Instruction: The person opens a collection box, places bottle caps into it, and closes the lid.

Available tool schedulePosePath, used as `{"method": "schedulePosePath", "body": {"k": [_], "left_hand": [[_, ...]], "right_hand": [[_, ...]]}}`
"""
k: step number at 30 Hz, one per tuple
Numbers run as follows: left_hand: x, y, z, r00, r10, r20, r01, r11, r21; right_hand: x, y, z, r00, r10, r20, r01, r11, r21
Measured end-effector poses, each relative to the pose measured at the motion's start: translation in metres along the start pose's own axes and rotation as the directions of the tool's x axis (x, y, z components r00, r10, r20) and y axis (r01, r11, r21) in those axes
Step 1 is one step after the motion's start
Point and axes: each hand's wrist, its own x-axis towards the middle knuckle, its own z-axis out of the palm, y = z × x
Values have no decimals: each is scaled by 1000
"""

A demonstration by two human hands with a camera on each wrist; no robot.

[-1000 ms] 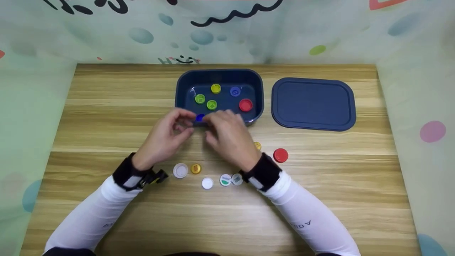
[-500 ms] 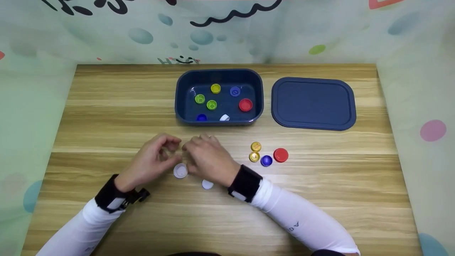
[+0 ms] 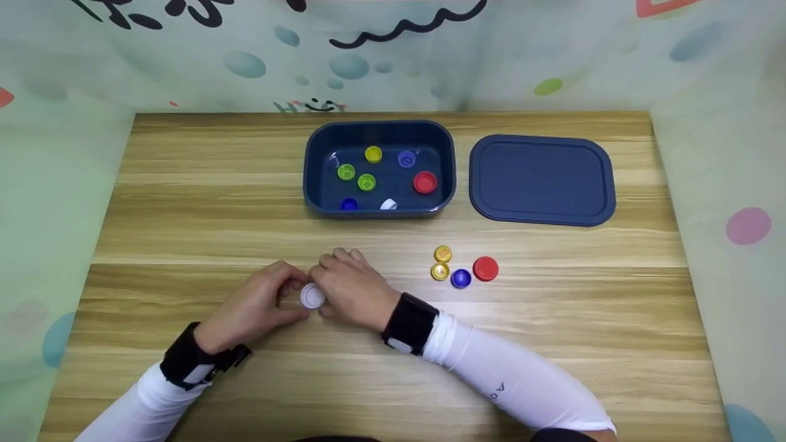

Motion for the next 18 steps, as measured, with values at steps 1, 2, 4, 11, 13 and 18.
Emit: {"method": "schedulePosePath", "body": {"k": [1,2,4,11,13,18], "left_hand": [[1,0,1,1000,0,-4,0,1000,7],[2,1,2,1000,0,-8,1,1000,13],[3,1,2,1000,-3,-15,3,1000,19],[5,1,3,1000,4,-28,-4,1000,0],[6,1,2,1000,9,-29,-9,1000,-10],[9,5,-1,999,11,-36,-13,997,-71]], "right_hand": [[0,0,1,1000,2,-1,-2,1000,-4],[1,0,1,1000,2,-3,-2,1000,-8],[1,1,2,1000,3,-6,-3,1000,-13],[2,2,2,1000,21,-19,-21,1000,5],[2,3,2,999,25,-25,-25,1000,18],[3,5,-3,998,32,-54,-29,998,62]]}}
